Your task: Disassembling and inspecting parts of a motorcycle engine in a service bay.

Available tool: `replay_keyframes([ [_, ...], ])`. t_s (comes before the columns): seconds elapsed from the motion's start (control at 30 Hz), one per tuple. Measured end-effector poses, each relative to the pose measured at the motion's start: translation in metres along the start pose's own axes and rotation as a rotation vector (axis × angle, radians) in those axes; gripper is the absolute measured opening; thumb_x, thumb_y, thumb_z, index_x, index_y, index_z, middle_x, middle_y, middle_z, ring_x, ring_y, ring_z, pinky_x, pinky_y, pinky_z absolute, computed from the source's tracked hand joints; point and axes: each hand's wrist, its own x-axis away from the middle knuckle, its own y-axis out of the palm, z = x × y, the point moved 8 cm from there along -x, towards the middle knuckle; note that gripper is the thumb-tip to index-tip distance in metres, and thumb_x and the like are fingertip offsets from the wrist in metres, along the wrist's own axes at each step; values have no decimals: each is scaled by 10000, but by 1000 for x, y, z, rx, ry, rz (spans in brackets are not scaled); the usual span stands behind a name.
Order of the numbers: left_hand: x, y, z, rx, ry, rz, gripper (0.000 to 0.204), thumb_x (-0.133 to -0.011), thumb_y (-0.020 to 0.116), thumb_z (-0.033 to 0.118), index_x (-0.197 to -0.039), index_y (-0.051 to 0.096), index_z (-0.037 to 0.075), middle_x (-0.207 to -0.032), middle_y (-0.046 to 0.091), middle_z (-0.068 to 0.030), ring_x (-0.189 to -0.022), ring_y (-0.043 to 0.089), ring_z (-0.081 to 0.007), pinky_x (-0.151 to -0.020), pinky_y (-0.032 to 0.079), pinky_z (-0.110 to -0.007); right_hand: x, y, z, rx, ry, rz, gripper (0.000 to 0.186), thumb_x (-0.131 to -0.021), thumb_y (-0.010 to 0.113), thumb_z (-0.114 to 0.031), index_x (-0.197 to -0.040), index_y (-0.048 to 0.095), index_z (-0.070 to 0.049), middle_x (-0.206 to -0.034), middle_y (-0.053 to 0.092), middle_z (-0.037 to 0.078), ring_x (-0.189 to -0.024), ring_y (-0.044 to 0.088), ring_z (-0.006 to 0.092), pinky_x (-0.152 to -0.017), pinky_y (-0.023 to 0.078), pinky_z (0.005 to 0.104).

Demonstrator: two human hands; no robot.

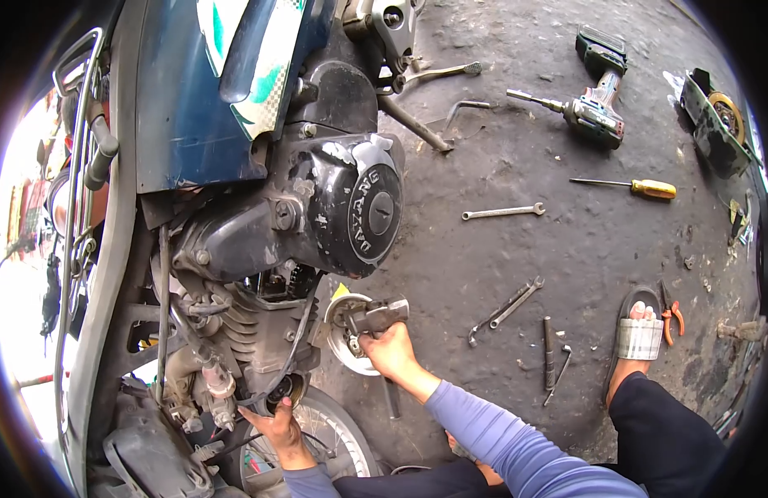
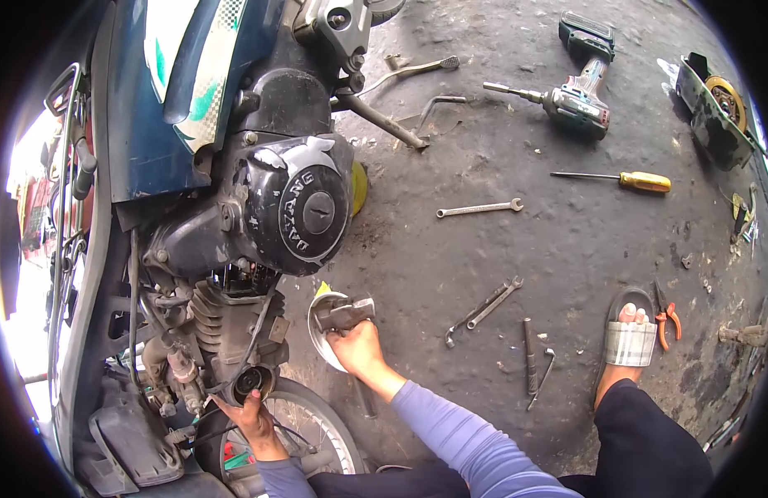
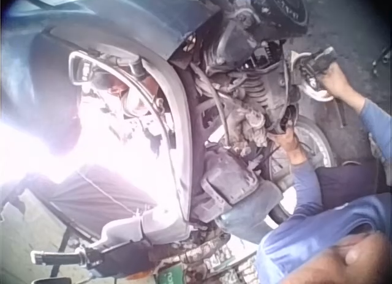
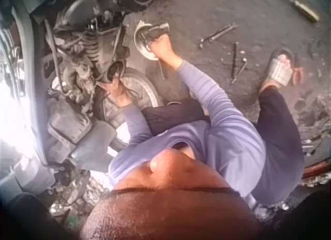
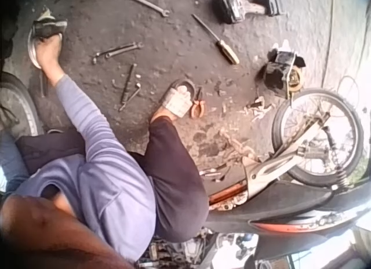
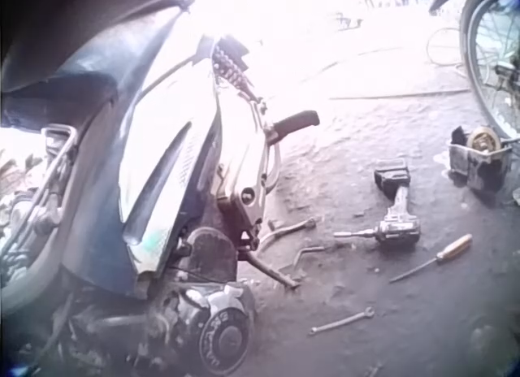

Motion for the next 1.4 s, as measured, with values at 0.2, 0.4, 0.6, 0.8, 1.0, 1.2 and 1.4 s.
replay_keyframes([
  [0.2,0,-6,-2,-79,-14,29,1001,-641,625,-76,-1389,-40,-82,-1313,336,-201,-1115,447,-271,-1050,255,-387,8,15,-15,195,-95,-179,249,-694,604,-52,-922,649,36,-830,676,150,-730,649,218,-698,507,332],
  [0.4,4,-14,-7,-136,30,7,990,-650,669,-54,-1396,19,-79,-1285,346,-201,-1068,484,-253,-1021,302,-377,10,26,18,381,-115,-284,215,-700,602,-82,-875,653,33,-829,666,186,-809,651,237,-749,495,333],
  [0.6,-1,-37,-10,-255,246,-22,921,-663,594,-82,-1421,76,2,-1247,444,-151,-1078,516,-264,-998,363,-368,14,29,-5,373,-107,-255,231,-684,625,-104,-850,632,57,-764,645,205,-736,648,269,-702,498,357],
  [0.8,-10,-66,-47,-462,270,-36,966,-689,613,-103,-1417,-15,-14,-1226,436,-161,-1085,499,-241,-995,359,-370,24,33,-26,331,-41,-252,212,-675,623,-59,-856,640,50,-786,672,141,-740,645,217,-703,504,326],
  [1.0,-7,-59,-51,-133,95,-18,938,-678,612,-99,-1397,10,-70,-1286,345,-170,-1077,476,-223,-974,359,-326,18,11,-1,151,73,-54,251,-693,616,-68,-930,654,8,-857,673,172,-816,650,251,-736,495,333],
  [1.2,-7,-28,-23,-102,116,-14,953,-650,636,-58,-1418,75,-11,-1325,340,-143,-1132,451,-218,-982,356,-326,16,8,1,139,9,-115,260,-704,609,-85,-942,659,5,-886,675,168,-841,653,259,-763,495,330],
  [1.4,-7,-9,-3,-42,132,-86,954,-629,658,-14,-1426,138,37,-1344,356,-111,-1158,448,-232,-996,348,-329,15,14,-14,265,-103,-189,270,-702,607,-77,-954,657,7,-891,678,163,-836,658,237,-761,495,323],
])
